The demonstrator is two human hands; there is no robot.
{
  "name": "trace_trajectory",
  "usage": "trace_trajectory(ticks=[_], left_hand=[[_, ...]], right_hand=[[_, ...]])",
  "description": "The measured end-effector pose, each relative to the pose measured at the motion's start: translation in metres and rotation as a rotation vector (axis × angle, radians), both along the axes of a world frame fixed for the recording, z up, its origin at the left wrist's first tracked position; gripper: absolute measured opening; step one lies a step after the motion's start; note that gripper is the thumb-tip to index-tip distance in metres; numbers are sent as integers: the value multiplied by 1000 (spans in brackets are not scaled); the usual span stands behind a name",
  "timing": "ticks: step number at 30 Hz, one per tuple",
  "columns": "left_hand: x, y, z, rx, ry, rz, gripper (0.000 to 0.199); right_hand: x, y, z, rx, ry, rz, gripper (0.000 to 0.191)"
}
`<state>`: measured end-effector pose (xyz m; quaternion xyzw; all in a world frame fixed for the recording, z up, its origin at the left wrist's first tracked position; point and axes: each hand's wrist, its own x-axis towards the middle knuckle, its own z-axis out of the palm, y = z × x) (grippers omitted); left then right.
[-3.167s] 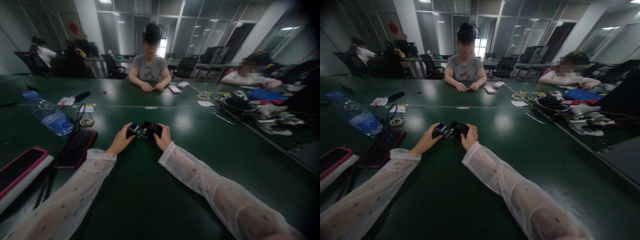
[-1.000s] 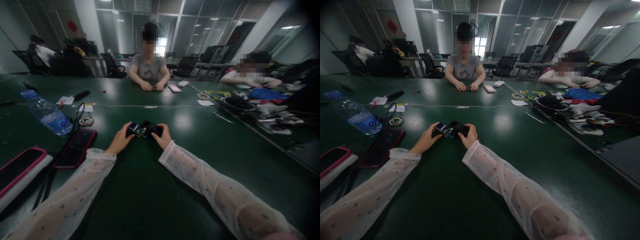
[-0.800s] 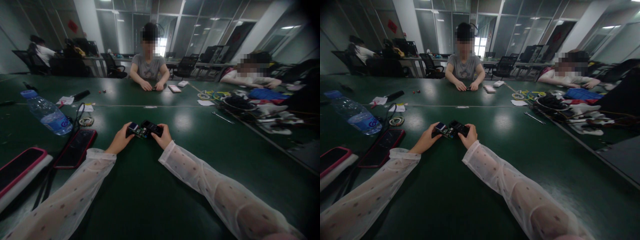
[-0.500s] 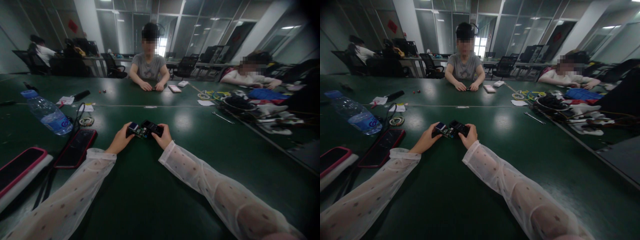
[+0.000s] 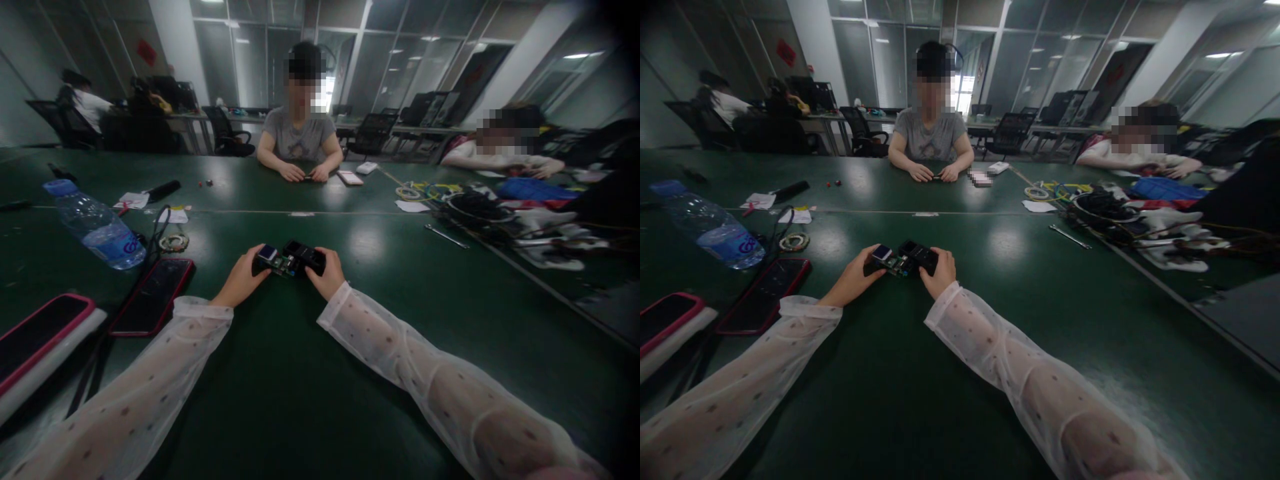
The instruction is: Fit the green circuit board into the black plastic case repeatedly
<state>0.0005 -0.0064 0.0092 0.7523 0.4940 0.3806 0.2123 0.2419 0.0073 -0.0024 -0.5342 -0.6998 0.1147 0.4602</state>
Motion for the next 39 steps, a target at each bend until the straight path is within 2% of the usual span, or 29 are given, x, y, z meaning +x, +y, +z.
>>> trace_trajectory(ticks=[7, 13, 17, 25, 29, 34, 39], left_hand=[[0, 2, -3, -6, 11, -14, 65], [2, 2, -2, -44, -14, -44, 71], [2, 3, -4, -22, -22, -44, 74], [2, 7, -9, 39, 7, -36, 80], [2, 4, -7, 42, 74, -23, 87], [2, 2, -4, 10, 93, -20, 86], [2, 2, -4, -11, 94, -22, 84]], right_hand=[[1, -1, 3, 108, 164, -52, 45], [-6, -14, 18, 206, 126, 144, 45], [-9, -20, 22, 219, 63, 239, 45], [-11, -19, 19, 157, -33, 384, 47], [-10, -16, 14, 84, -59, 392, 50], [-9, -11, 8, 23, -83, 373, 64], [-9, -10, 9, -61, -64, 360, 55]])
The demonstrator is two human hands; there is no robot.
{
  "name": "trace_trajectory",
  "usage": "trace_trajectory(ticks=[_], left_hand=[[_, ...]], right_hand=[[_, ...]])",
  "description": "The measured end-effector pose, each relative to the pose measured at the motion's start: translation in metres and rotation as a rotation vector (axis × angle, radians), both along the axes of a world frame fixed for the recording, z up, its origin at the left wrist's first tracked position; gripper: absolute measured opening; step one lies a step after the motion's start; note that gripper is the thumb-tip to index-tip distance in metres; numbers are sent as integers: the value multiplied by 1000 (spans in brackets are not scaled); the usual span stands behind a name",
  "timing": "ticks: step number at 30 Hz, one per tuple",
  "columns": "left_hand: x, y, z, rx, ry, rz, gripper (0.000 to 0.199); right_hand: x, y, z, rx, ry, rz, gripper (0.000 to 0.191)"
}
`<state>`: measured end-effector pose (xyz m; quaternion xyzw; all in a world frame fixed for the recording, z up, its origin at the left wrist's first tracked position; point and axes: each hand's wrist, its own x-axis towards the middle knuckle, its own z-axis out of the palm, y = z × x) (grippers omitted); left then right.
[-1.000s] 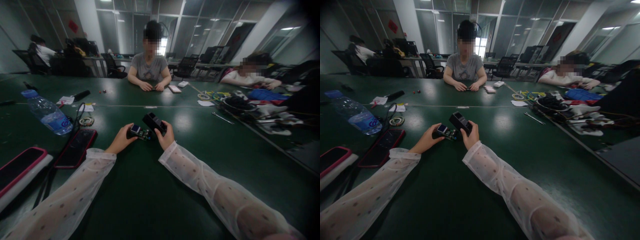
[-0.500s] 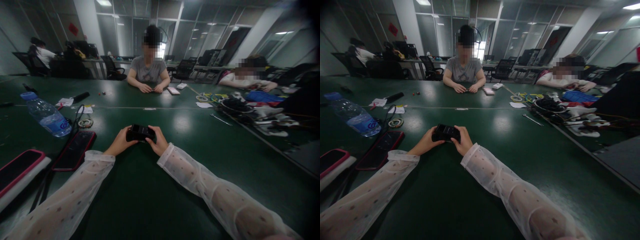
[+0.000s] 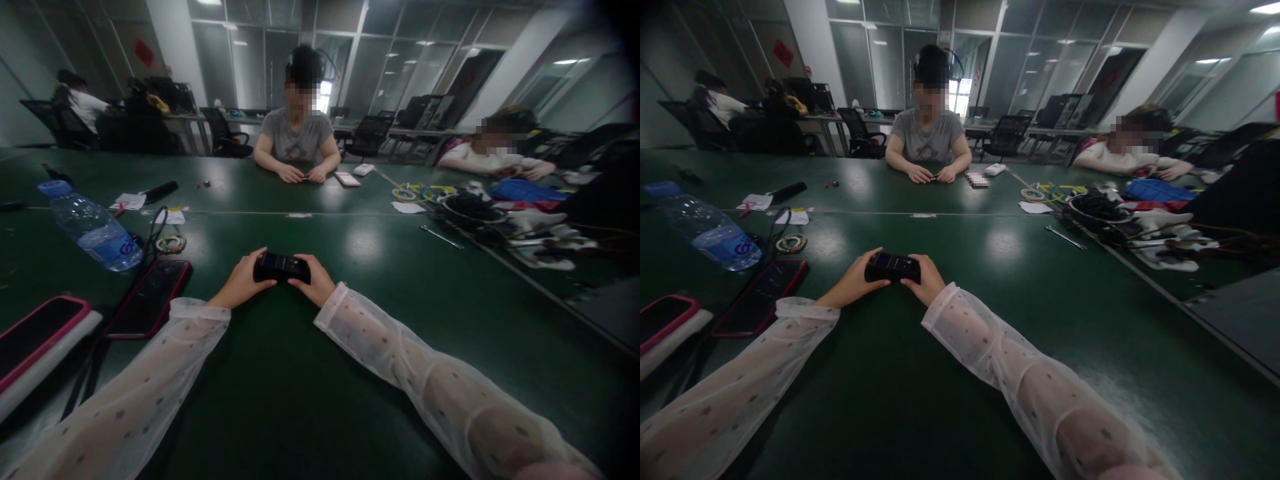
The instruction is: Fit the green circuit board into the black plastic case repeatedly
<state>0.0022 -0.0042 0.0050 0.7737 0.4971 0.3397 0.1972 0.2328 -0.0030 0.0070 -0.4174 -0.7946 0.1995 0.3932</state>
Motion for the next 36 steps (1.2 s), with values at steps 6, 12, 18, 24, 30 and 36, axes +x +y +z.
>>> trace_trajectory(ticks=[6, 12, 18, 24, 30, 36], left_hand=[[0, 2, -1, 40, -32, -37, 78], [1, -2, 5, -5, -23, -46, 73], [1, -3, 6, 19, -21, -35, 70], [0, -2, 3, 39, -20, 2, 69], [-1, -2, 3, 4, -43, -14, 65], [-1, -3, 2, 13, -47, -19, 65]], right_hand=[[1, -5, 8, 139, 208, -137, 50], [8, 4, -1, 157, 283, -302, 49], [12, 15, -11, 14, 323, -382, 47], [7, 9, -6, -44, 298, -325, 47], [6, 7, -6, -39, 278, -300, 46], [13, 13, -13, 63, 194, -354, 46]])
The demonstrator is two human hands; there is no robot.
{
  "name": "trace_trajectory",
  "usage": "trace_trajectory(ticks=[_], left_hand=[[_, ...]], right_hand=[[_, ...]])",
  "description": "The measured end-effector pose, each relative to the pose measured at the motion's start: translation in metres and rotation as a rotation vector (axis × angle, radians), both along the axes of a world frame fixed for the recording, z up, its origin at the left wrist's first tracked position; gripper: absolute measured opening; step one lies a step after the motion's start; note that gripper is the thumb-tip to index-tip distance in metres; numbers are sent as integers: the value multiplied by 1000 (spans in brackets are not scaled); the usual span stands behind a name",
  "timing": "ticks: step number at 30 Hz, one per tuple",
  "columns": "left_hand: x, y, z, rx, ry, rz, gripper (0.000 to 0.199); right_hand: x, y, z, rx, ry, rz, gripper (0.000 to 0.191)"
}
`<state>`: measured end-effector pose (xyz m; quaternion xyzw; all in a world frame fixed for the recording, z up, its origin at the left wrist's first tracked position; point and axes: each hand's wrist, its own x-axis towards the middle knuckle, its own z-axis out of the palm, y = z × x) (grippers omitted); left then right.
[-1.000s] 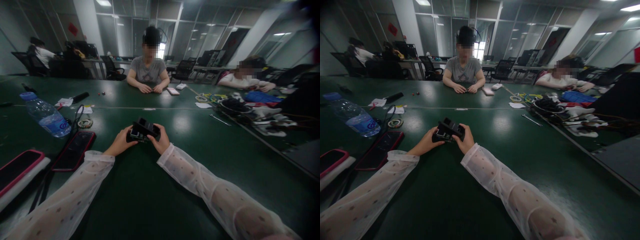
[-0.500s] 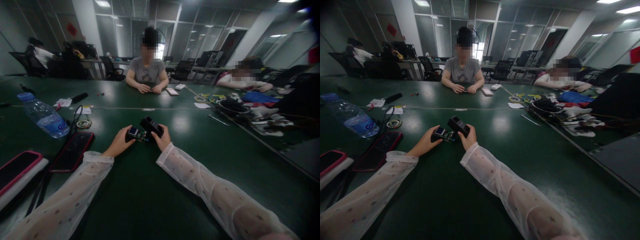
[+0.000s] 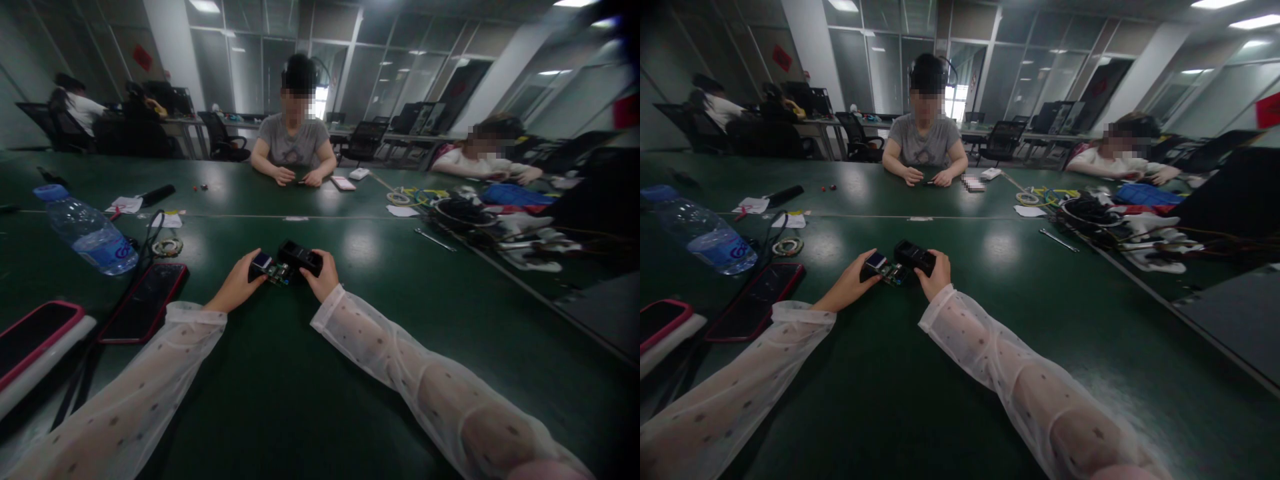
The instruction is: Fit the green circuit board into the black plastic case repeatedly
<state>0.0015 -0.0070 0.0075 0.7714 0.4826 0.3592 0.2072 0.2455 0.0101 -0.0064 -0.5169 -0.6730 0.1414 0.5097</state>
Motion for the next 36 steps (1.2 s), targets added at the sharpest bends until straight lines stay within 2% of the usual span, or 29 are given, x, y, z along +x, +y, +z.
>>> trace_trajectory(ticks=[9, 19, 24, 29, 36], left_hand=[[-1, 3, -4, 13, -12, 52, 62], [-2, 4, -3, 35, -30, 71, 60], [-1, 2, -1, 15, -30, 87, 60], [-1, 3, -1, 25, -37, 83, 59], [-2, 3, -2, 7, -71, 69, 58]], right_hand=[[-7, -7, 5, -74, -189, 112, 52], [-6, -6, 6, -29, -162, 103, 47], [-6, -6, 8, -83, -152, 82, 46], [-4, -7, 11, -133, -143, 140, 46], [-4, -8, 12, -157, -106, 150, 46]])
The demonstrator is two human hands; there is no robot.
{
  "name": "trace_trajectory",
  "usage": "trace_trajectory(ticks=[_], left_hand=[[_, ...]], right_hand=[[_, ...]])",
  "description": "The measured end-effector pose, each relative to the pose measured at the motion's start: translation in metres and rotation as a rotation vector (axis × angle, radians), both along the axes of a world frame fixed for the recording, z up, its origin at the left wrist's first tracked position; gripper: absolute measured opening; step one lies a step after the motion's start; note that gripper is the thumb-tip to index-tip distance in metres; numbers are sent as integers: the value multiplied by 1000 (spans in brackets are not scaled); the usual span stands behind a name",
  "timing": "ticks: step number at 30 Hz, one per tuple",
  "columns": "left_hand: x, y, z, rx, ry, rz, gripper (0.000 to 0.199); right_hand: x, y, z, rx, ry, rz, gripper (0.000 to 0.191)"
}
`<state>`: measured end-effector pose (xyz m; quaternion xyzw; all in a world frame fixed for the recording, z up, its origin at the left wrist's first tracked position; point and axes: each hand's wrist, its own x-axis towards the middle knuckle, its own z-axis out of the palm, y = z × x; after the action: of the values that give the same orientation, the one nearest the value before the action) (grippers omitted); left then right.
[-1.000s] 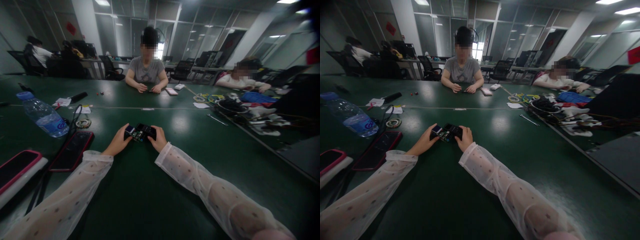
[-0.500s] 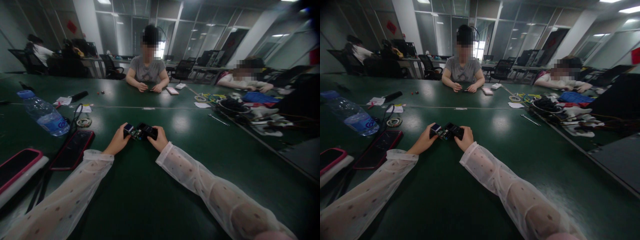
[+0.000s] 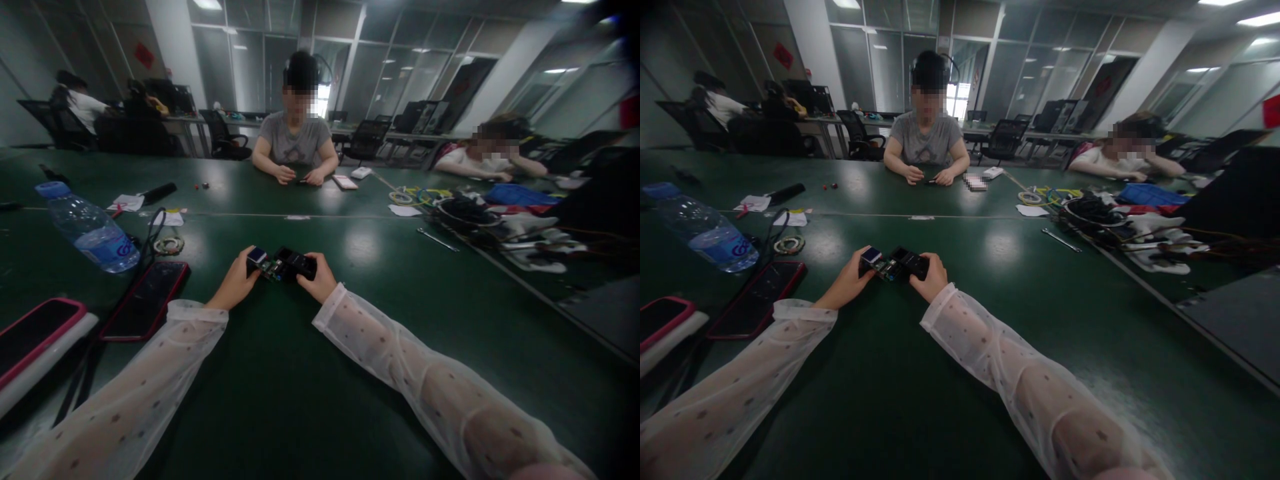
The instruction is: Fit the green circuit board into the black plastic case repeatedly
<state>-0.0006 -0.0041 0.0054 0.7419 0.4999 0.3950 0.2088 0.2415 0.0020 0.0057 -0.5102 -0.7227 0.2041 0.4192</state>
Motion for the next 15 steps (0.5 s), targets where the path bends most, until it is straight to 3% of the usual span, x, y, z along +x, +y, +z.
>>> trace_trajectory(ticks=[15], left_hand=[[0, -1, 2, -25, -20, -19, 58]], right_hand=[[1, 3, -7, 28, -51, -23, 48]])
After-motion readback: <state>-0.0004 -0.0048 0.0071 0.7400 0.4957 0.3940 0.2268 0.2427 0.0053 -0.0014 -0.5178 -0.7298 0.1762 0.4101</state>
